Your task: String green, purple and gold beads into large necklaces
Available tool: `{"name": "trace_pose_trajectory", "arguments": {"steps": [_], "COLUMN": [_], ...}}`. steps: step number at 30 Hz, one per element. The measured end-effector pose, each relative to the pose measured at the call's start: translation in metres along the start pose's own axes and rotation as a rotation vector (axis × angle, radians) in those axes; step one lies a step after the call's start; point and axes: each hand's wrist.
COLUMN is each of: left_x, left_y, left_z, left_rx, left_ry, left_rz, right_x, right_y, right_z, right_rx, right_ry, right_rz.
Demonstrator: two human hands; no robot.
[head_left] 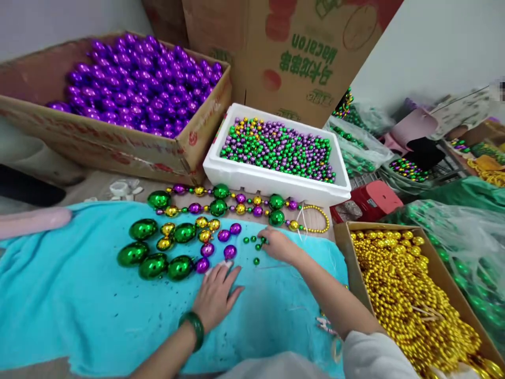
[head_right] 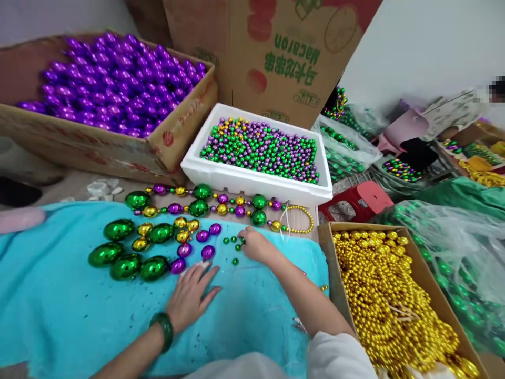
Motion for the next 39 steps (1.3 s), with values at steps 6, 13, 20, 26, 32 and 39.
{"name": "trace_pose_trajectory", "arguments": {"steps": [6,13,20,26,32,39], "left_x": [0.003,0.005,0.008,0.009,0.011,0.011], "left_y": [-0.005,-0.008,-0.011,-0.012,-0.012,-0.013], "left_z": [-0.006,-0.010,-0.016,-0.019,-0.022,-0.017], "left_rx": [0.011,-0.022,-0.024,-0.020,-0.012,-0.057], "left_ry": [0.033,0.090,0.111,0.048,0.093,0.043], "left_rz": [-0.004,-0.030,-0.034,0.027,0.005,-0.018], "right_x": [-0.040,-0.129,-0.156,-0.168,-0.190,-0.194], "right_y": [0.022,0.076,0.081,0.088,0.078,0.070], "right_z": [0.112,0.181,0.163,0.175,0.187,0.191], "right_rx": [0.063,0.073,0.007,-0.092,-0.016,0.035], "right_ry": [0.457,0.409,0.362,0.365,0.466,0.425], "right_rz": [-0.098,-0.432,-0.459,-0.497,-0.470,-0.415]}}
Point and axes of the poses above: each hand's wrist, its own x-axis away from the middle knuckle, its own z-axis out of the back of the hand, y = z × x, and after that the axes turned 10 degrees about x, right-handed
